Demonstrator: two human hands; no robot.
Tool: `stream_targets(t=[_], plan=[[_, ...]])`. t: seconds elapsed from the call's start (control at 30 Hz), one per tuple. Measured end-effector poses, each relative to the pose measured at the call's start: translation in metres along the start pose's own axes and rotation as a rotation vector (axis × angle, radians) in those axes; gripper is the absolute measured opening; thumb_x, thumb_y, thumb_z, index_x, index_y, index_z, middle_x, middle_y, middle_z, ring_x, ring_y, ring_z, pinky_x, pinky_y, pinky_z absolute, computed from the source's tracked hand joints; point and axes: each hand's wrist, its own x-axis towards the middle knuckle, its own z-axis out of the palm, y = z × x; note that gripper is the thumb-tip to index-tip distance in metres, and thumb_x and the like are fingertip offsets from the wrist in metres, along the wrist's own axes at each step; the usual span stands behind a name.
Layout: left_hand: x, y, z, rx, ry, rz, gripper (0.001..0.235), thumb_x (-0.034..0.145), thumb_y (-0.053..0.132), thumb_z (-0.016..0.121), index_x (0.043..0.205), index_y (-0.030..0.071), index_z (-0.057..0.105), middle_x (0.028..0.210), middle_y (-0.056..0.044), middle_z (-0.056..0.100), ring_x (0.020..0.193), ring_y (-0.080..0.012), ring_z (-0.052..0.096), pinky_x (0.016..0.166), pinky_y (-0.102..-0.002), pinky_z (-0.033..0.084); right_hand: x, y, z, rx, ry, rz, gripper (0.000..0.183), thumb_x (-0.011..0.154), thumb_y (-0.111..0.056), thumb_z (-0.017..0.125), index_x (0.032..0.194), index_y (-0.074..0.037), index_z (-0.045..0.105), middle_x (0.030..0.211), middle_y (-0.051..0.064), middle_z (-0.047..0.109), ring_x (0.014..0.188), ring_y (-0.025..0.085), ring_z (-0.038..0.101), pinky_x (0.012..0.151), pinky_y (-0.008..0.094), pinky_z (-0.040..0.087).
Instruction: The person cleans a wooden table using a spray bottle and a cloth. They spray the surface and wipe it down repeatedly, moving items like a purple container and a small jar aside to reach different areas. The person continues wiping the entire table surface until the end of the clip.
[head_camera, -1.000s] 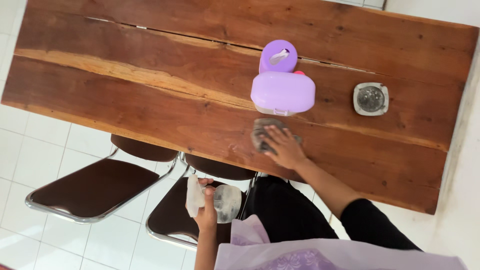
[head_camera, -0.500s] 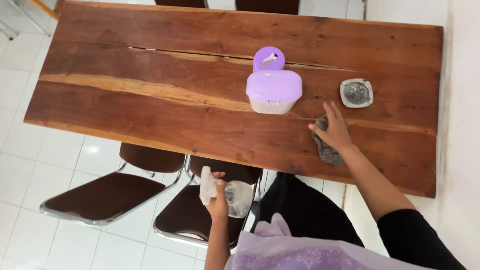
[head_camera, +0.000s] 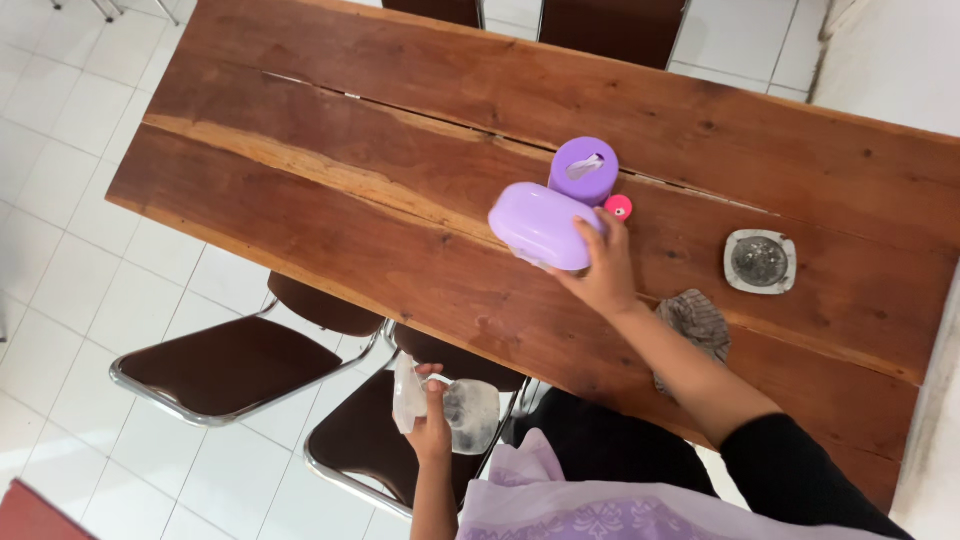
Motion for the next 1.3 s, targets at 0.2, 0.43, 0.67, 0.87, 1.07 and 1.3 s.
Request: stream_targets(t=[0.2, 0.43, 0.67, 0.87, 1.07, 1.3], plan=[[-0.008, -0.008, -0.02, 0.069, 0.103, -0.044, 0.033, 0.099, 0.02, 0.064, 0.12, -0.005, 0.06, 0.103, -0.012, 0.069, 0.088, -0.0165, 0.065, 0.081, -0.03, 0.054, 0.036, -0.035, 0.084, 0.011, 0.047, 0.087, 0.092, 0.066, -0.037, 0.096, 0.137, -0.011, 0.045, 0.14, 0.027, 0.043, 0.13, 0.048, 0.045, 0.109, 0.059, 0.039], [-0.023, -0.018, -0.043, 0.132, 0.193, -0.162, 0.032, 0.1, 0.02, 0.061, 0.124, -0.002, 0.059, 0.102, -0.016, 0.069, 0.094, -0.018, 0.066, 0.086, -0.031, 0.052, 0.101, -0.054, 0.171, -0.036, 0.315, 0.09, 0.088, 0.075, -0.03, 0.094, 0.142, -0.011, 0.04, 0.158, 0.024, 0.037, 0.145, 0.046, 0.039, 0.118, 0.059, 0.035], [-0.04, -0.028, -0.043, 0.094, 0.295, -0.209, 0.033, 0.098, 0.02, 0.062, 0.122, -0.003, 0.06, 0.111, -0.013, 0.07, 0.088, -0.0188, 0.063, 0.082, -0.034, 0.052, 0.116, -0.065, 0.203, -0.025, 0.227, 0.256, 0.087, 0.077, -0.025, 0.081, 0.149, -0.007, 0.035, 0.157, 0.027, 0.029, 0.146, 0.05, 0.029, 0.119, 0.062, 0.029], [-0.036, -0.026, -0.03, 0.157, 0.266, -0.206, 0.032, 0.098, 0.019, 0.064, 0.121, -0.003, 0.061, 0.087, -0.012, 0.068, 0.096, -0.0198, 0.068, 0.085, -0.033, 0.053, 0.093, -0.076, 0.2, -0.074, 0.11, 0.223, 0.08, 0.089, -0.021, 0.074, 0.158, -0.015, 0.034, 0.157, 0.027, 0.027, 0.142, 0.049, 0.031, 0.117, 0.061, 0.033], [-0.022, -0.013, -0.01, 0.162, 0.21, -0.136, 0.031, 0.099, 0.021, 0.066, 0.116, -0.004, 0.064, 0.09, -0.013, 0.07, 0.094, -0.018, 0.069, 0.085, -0.031, 0.053, 0.086, -0.082, 0.183, 0.04, -0.057, 0.108, 0.077, 0.091, -0.02, 0.072, 0.16, -0.02, 0.038, 0.152, 0.025, 0.031, 0.136, 0.045, 0.037, 0.115, 0.058, 0.037], [-0.012, -0.013, 0.003, 0.113, 0.211, -0.162, 0.029, 0.095, 0.018, 0.067, 0.115, -0.003, 0.065, 0.103, -0.013, 0.073, 0.081, -0.0144, 0.065, 0.075, -0.029, 0.054, 0.112, 0.006, 0.093, 0.065, 0.029, 0.039, 0.074, 0.094, -0.033, 0.075, 0.156, -0.011, 0.041, 0.159, 0.025, 0.036, 0.151, 0.046, 0.033, 0.121, 0.062, 0.032]])
